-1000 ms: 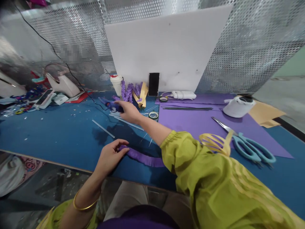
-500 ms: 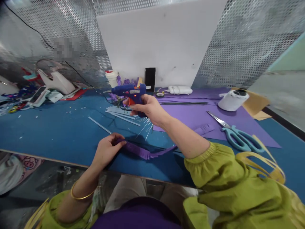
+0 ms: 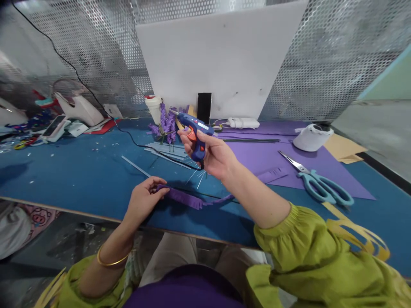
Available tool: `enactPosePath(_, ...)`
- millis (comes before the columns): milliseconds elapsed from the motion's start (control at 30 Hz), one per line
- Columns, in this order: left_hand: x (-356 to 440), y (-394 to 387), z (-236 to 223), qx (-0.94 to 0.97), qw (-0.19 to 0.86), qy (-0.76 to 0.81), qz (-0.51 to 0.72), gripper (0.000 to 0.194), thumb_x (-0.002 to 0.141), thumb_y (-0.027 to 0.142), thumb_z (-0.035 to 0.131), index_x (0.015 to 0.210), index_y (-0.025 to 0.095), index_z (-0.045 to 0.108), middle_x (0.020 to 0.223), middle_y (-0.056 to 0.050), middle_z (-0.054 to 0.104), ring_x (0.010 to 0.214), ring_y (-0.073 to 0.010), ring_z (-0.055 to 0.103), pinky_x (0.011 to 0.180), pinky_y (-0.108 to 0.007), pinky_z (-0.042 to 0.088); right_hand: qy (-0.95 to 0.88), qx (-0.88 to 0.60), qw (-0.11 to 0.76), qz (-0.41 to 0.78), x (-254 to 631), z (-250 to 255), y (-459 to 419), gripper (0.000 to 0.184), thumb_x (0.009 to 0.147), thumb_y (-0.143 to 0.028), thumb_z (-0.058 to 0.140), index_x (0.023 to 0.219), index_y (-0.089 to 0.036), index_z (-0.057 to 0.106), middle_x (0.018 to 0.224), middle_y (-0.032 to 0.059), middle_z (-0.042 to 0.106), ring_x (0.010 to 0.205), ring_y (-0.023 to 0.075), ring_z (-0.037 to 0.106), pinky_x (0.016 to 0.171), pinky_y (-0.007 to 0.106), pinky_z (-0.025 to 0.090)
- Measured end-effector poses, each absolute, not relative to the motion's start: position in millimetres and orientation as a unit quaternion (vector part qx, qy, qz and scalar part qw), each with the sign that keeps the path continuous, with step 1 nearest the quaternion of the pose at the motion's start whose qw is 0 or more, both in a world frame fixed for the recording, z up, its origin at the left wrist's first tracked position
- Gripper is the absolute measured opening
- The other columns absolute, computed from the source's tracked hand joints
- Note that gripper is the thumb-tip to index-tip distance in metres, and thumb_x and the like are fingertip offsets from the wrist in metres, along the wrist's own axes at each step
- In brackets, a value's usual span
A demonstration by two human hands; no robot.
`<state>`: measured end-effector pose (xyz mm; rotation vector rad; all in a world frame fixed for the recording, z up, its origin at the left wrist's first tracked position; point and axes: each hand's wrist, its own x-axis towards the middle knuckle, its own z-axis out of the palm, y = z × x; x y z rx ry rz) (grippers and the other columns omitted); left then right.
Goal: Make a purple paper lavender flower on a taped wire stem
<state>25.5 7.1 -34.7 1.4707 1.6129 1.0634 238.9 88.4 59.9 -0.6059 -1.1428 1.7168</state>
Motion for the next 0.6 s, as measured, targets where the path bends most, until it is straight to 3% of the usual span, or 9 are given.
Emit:
enactPosePath(200, 23.4, 5.8, -35.7, 0.606, 0.311, 0.619, 0.391, 0.020, 0.076, 0.033, 0.066, 0.091, 0.020, 0.071, 0.074, 0.001, 0.069, 0.064, -0.0134, 0.059, 0.060, -0.023, 0.045, -0.370, -0.288, 0.659, 0.588, 251.3, 39.9, 91.0, 0.008, 0.089, -0.027, 0.061, 0.092, -0.020, 0.061, 0.099, 0.0065, 0.068, 0.098, 0.0165, 0.068, 0.091, 0.032, 0.059)
enactPosePath(433, 22.2, 6.6, -36.0, 0.617, 0.315, 0.612, 0.382, 0.019, 0.078, 0.033, 0.066, 0.091, 0.021, 0.071, 0.074, 0.001, 0.068, 0.065, -0.0136, 0.059, 0.062, -0.024, 0.046, -0.363, -0.300, 0.722, 0.507, 270.9, 39.1, 67.5, 0.003, 0.086, -0.020, 0.061, 0.089, -0.021, 0.062, 0.106, 0.0085, 0.067, 0.112, 0.0217, 0.065, 0.088, 0.037, 0.060)
enactPosePath(600, 24.3, 7.1, -33.4, 0.612, 0.313, 0.617, 0.383, 0.017, 0.076, 0.035, 0.067, 0.083, 0.019, 0.068, 0.070, 0.002, 0.066, 0.065, -0.0136, 0.058, 0.063, -0.024, 0.045, -0.423, -0.321, 0.777, 0.338, 264.5, 41.6, 54.2, 0.016, 0.081, -0.024, 0.069, 0.096, -0.024, 0.064, 0.107, 0.0027, 0.068, 0.089, 0.0163, 0.069, 0.081, 0.032, 0.057)
